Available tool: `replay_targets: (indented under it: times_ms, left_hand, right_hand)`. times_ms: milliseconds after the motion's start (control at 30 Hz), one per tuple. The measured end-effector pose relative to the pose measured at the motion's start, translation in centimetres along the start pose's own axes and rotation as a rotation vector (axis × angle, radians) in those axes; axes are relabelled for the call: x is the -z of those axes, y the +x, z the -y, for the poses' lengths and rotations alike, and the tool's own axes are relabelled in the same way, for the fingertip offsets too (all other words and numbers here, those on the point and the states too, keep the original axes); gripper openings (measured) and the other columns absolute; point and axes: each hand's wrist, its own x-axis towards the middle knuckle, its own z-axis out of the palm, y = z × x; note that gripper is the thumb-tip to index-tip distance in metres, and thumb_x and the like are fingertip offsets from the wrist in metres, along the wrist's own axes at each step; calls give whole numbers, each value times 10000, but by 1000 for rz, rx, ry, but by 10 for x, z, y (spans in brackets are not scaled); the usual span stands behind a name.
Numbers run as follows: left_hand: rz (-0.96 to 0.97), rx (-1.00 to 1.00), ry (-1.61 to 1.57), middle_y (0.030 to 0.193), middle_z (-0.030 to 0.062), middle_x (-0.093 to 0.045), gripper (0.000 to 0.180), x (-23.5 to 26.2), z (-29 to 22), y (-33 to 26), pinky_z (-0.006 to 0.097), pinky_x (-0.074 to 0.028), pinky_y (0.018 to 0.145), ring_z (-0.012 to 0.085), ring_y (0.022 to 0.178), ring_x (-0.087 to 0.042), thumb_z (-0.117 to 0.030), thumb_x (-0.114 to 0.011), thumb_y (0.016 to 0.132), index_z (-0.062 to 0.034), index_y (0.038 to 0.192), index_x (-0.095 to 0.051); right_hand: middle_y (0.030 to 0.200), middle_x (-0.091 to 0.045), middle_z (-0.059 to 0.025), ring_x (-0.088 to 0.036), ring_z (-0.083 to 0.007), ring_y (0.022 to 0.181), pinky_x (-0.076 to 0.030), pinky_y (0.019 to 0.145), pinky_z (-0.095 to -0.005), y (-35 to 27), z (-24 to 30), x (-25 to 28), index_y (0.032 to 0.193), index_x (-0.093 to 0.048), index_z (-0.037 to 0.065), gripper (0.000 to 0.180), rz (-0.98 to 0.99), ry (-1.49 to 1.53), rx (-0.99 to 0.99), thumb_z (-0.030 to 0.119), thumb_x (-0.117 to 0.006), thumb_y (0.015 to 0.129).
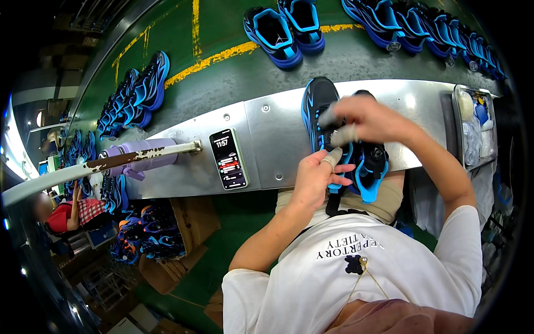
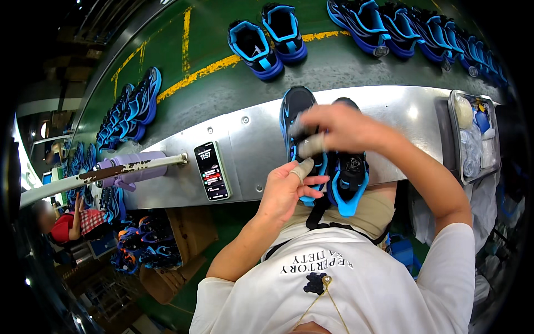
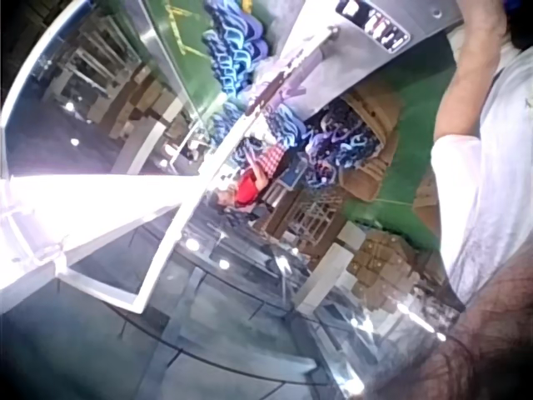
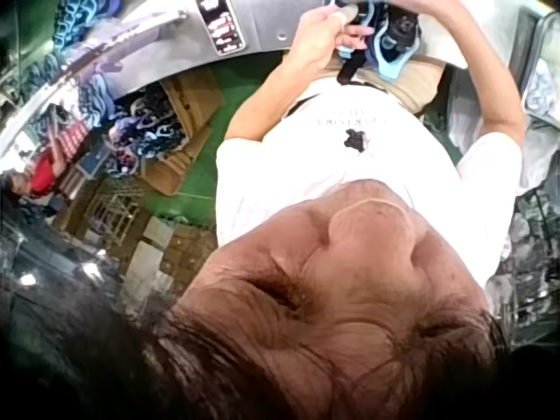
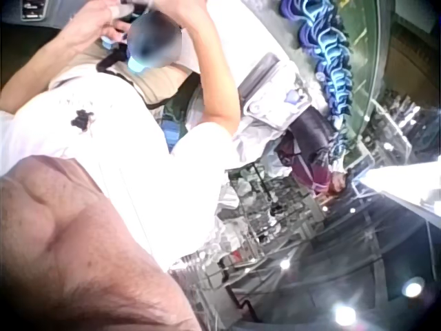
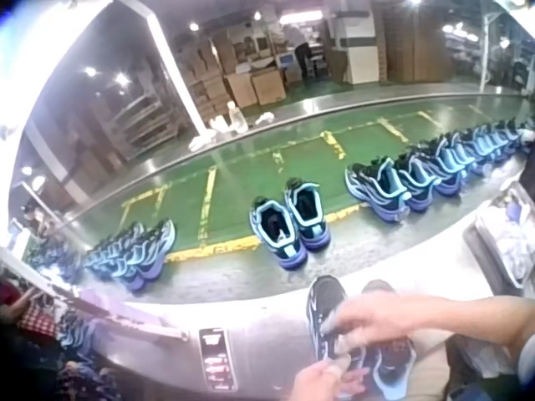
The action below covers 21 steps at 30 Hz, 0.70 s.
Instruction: The person wipes the upper and sides of several shoes with a cloth by hand, one at a time, before placing them onto a conveyor belt. The person also handles a water bottle at a workstation.
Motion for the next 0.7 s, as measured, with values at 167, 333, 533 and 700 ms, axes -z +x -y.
replay_targets:
  times_ms: [167, 333, 533, 700]
  left_hand:
    - [1, -84, 56, 1115, 173, -591, 283, 2, 1, 3, 259, -569, 535, 289, 983, -651, -77, -466, 945, 118, 1128, -556]
    - [-3, -77, 41, 1107, 174, -593, 278, 2, 3, 4, 257, -583, 554, 292, 1002, -645, -81, -473, 944, 122, 1114, -558]
    - [38, -82, -16, 1066, 143, -612, 238, 8, 5, 3, 252, -568, 581, 263, 971, -654, -105, -512, 944, 80, 1074, -586]
    - [26, -96, -86, 1031, 115, -624, 205, 3, 6, -1, 251, -547, 613, 230, 937, -661, -110, -536, 939, 42, 1060, -605]
  right_hand:
    - [799, -498, -119, -524, -270, 706, -417, 627, -377, 11, -3, -9, 880, -601, -12, 300, 56, -89, 5, 212, -733, 731]
    - [767, -481, -112, -507, -269, 683, -417, 619, -358, 11, -10, -9, 890, -597, -16, 300, 99, -102, -42, 195, -734, 727]
    - [825, -560, -140, -566, -283, 732, -447, 653, -359, -5, -5, 0, 964, -604, 0, 350, 47, -74, 2, 212, -757, 732]
    - [787, -607, -160, -583, -345, 703, -457, 629, -388, -17, 5, -12, 935, -616, 7, 306, -150, -177, -78, 210, -746, 747]
